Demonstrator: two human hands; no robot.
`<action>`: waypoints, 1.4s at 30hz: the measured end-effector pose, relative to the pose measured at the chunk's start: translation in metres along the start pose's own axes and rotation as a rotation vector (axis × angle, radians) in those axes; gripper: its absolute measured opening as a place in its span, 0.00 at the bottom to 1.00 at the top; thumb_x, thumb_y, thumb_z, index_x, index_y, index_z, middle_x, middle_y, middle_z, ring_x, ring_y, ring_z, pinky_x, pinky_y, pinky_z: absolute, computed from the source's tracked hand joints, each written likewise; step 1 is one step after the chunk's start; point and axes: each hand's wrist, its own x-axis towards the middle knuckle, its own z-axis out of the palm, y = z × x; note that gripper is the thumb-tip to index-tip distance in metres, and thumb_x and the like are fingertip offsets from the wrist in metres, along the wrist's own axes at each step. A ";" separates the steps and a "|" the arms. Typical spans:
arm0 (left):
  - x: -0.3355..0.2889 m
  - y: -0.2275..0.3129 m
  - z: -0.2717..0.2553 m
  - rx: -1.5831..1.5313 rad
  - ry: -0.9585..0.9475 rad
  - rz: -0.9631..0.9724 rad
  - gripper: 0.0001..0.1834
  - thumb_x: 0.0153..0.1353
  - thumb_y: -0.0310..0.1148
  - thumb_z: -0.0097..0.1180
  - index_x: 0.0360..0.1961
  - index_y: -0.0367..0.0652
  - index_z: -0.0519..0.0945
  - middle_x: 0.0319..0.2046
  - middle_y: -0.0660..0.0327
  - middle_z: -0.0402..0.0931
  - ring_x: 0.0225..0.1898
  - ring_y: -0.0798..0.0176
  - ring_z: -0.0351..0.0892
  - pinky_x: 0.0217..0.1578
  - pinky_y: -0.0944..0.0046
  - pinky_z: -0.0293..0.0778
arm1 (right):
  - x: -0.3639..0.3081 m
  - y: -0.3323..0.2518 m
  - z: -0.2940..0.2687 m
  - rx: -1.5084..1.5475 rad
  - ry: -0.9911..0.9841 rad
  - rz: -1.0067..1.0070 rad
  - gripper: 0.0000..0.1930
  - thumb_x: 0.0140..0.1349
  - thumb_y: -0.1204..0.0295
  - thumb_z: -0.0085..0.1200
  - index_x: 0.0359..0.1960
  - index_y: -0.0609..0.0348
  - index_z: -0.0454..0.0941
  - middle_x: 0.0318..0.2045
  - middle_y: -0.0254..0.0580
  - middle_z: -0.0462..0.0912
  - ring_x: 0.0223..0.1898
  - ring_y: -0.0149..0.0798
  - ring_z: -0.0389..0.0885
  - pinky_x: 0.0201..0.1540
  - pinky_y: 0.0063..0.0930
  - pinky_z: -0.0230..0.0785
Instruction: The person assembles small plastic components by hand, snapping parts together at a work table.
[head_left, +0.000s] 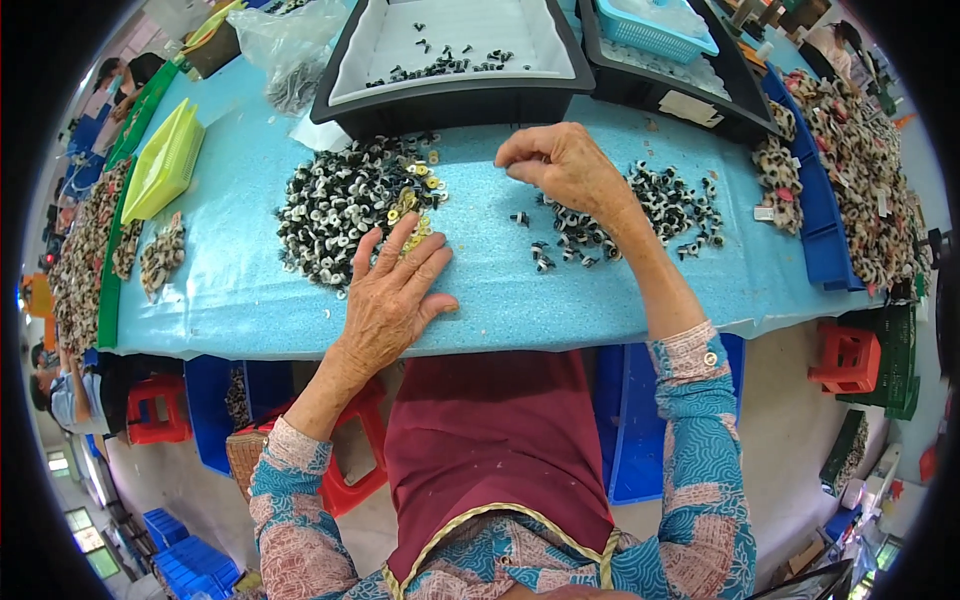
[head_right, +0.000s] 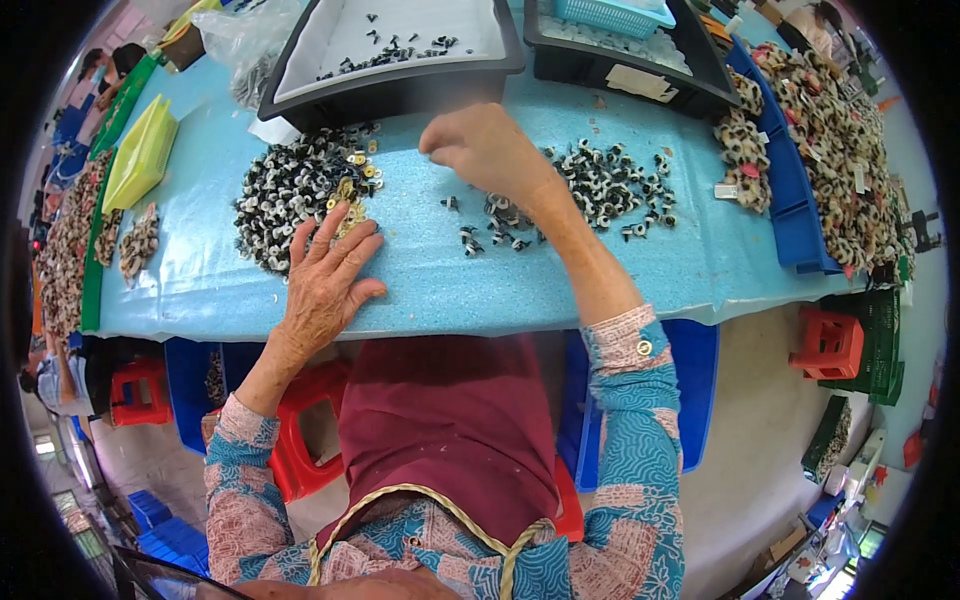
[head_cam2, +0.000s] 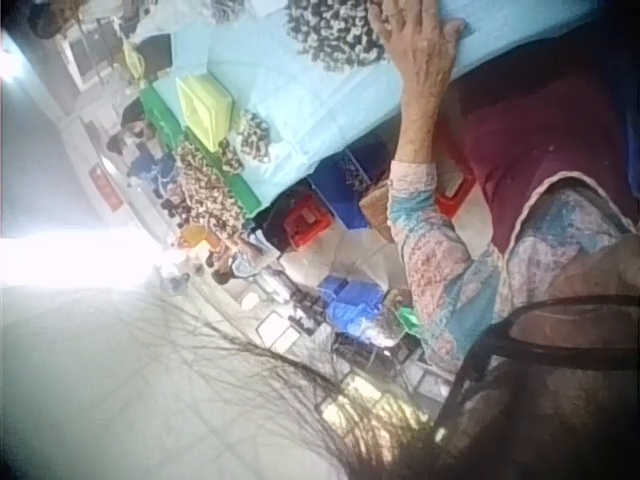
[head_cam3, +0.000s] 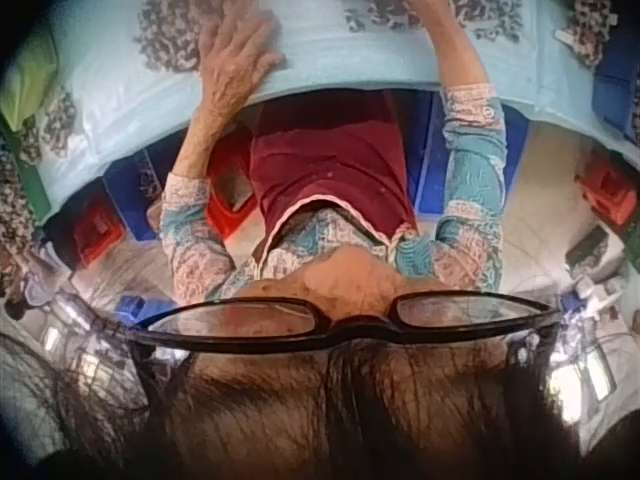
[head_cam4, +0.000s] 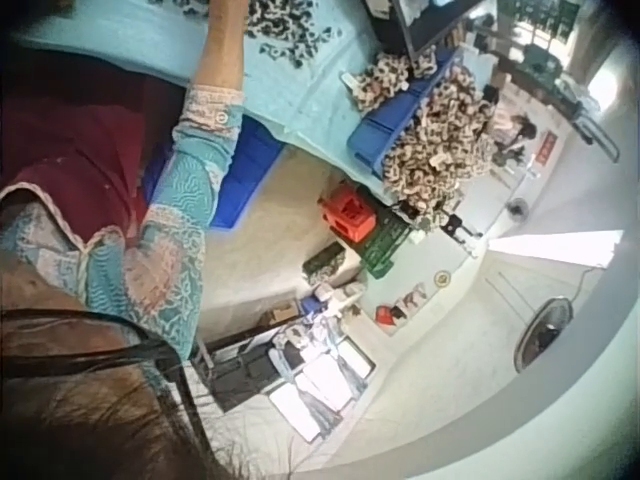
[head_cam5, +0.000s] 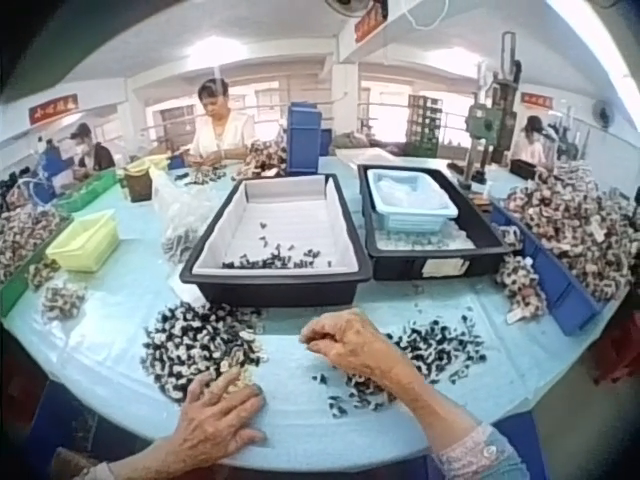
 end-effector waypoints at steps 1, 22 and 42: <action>-0.002 0.000 -0.001 -0.009 0.012 -0.022 0.26 0.53 0.50 0.54 0.47 0.44 0.76 0.53 0.63 0.71 0.64 0.57 0.56 0.63 0.49 0.46 | 0.000 -0.005 -0.003 -0.105 -0.065 -0.081 0.08 0.51 0.78 0.57 0.34 0.59 0.81 0.22 0.36 0.81 0.24 0.30 0.77 0.28 0.24 0.69; -0.016 -0.015 -0.007 -0.233 0.755 -0.436 0.12 0.47 0.24 0.63 0.35 0.43 0.79 0.38 0.60 0.76 0.46 0.54 0.70 0.49 0.58 0.65 | -0.004 -0.035 0.056 -0.144 -0.228 -0.195 0.07 0.50 0.82 0.54 0.32 0.61 0.77 0.31 0.44 0.78 0.32 0.44 0.79 0.35 0.33 0.71; -0.027 -0.013 -0.012 -0.175 0.301 -0.460 0.10 0.41 0.24 0.63 0.28 0.47 0.80 0.27 0.66 0.70 0.37 0.59 0.68 0.38 0.59 0.61 | -0.004 -0.030 0.056 -0.171 -0.217 -0.110 0.07 0.52 0.71 0.58 0.30 0.59 0.75 0.26 0.46 0.78 0.30 0.50 0.78 0.34 0.38 0.70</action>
